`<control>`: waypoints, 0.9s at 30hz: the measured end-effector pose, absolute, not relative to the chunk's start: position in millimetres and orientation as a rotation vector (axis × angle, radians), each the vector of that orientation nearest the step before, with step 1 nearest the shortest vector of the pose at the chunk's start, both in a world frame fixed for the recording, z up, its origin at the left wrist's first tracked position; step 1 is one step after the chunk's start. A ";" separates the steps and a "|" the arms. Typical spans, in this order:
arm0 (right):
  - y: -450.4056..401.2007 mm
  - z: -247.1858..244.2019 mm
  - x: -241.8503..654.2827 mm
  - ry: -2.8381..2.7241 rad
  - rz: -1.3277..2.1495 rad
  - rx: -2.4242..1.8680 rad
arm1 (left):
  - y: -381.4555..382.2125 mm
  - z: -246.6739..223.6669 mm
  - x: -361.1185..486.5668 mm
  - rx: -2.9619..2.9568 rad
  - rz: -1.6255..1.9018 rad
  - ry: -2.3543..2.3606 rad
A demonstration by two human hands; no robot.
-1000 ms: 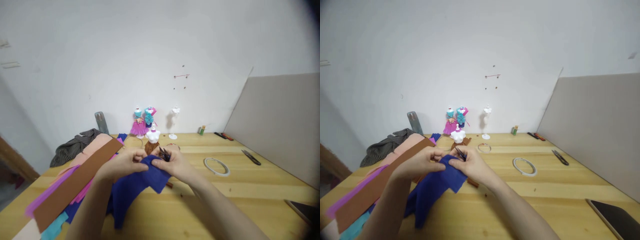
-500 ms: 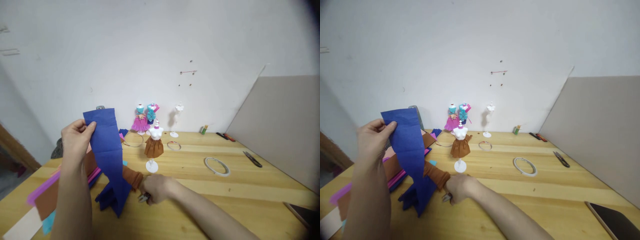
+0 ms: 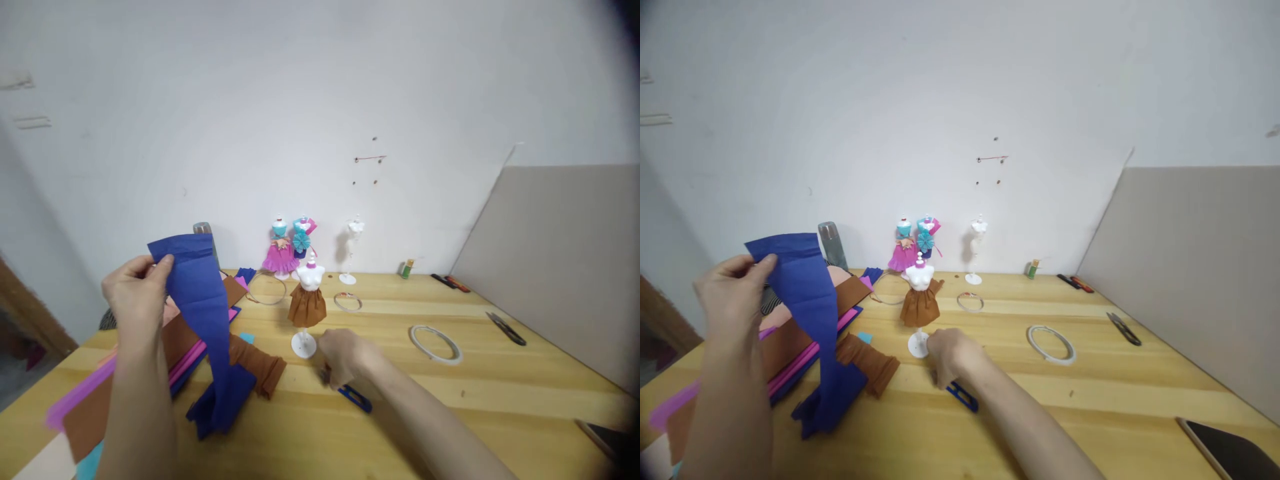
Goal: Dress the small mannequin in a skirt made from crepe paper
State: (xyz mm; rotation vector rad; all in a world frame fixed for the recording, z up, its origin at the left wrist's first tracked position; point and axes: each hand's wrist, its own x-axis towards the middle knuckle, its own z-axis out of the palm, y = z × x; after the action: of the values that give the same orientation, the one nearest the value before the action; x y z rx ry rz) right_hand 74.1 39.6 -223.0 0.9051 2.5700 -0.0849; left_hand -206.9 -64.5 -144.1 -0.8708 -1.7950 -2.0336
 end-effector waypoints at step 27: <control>4.5 -303.8 19.2 2.755 -1.226 0.169 | -55.1 -144.9 -173.0 -1.221 -3.077 -1.016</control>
State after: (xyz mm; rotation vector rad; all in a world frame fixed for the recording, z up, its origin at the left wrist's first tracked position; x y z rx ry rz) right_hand 19.2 4.5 -303.8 0.1693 2.7545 -1.2258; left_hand -173.0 -55.1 -144.9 -1.2211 -1.0163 -3.0768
